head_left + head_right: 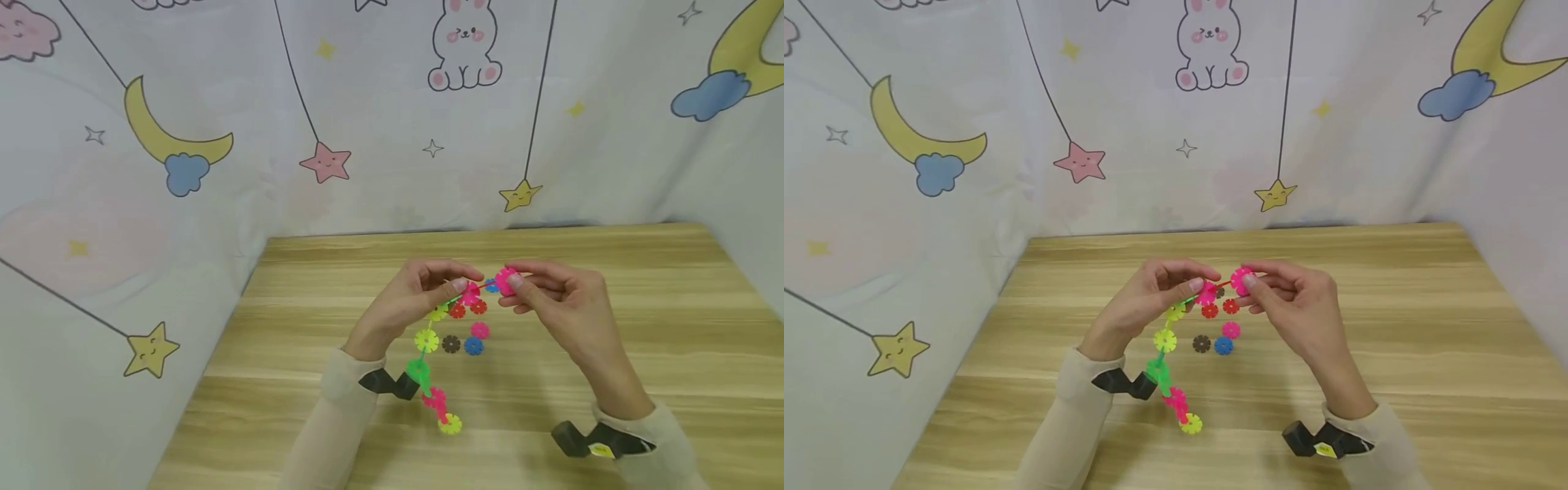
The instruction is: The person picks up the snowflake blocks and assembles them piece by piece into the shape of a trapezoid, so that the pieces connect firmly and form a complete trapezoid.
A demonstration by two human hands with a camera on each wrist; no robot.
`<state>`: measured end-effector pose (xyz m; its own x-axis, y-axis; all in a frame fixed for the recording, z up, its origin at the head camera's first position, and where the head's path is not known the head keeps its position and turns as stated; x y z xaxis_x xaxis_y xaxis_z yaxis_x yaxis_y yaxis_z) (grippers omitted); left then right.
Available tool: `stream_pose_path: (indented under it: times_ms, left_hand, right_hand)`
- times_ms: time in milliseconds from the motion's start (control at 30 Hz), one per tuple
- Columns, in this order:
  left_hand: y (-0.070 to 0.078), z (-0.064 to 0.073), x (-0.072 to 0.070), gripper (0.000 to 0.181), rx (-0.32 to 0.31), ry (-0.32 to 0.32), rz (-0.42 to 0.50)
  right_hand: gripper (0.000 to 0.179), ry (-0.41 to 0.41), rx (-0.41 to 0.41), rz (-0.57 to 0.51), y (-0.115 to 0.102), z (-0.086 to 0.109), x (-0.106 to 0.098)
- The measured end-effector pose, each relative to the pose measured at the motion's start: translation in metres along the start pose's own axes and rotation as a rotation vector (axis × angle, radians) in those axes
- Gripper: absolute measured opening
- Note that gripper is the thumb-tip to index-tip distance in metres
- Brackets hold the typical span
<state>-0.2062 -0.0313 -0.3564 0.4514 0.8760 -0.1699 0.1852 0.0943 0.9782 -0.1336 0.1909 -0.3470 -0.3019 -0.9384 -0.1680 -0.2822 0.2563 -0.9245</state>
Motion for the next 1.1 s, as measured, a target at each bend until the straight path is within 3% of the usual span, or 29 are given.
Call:
stream_pose_path:
  times_ms: [233,500,800,1100]
  left_hand:
    - [0.0,0.001,-0.002,0.025,0.005,0.002,0.002]
    - [0.0,0.002,-0.003,0.029,-0.052,0.048,-0.002]
    - [0.0,-0.001,0.003,0.039,-0.087,-0.028,0.086]
    - [-0.001,-0.001,0.005,0.043,-0.082,-0.007,0.124]
  right_hand:
    - [0.022,-0.026,-0.029,0.022,0.0,0.002,0.005]
    - [0.022,0.008,-0.056,0.015,0.001,0.003,0.009]
    - [0.02,-0.009,-0.077,0.0,0.0,0.004,0.015]
    - [0.021,-0.031,-0.101,-0.014,-0.001,0.004,0.011]
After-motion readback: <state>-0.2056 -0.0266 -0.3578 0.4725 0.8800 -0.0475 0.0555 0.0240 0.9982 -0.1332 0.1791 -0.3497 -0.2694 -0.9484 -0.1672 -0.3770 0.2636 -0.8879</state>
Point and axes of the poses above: each hand's wrist, its own z-axis away from the middle knuckle, its own x-axis out of the palm, y = z × x, the point moved 3 cm from there along -z, towards the middle knuckle, and after that the axes turned 13 degrees about y, right-handed, at the moved point
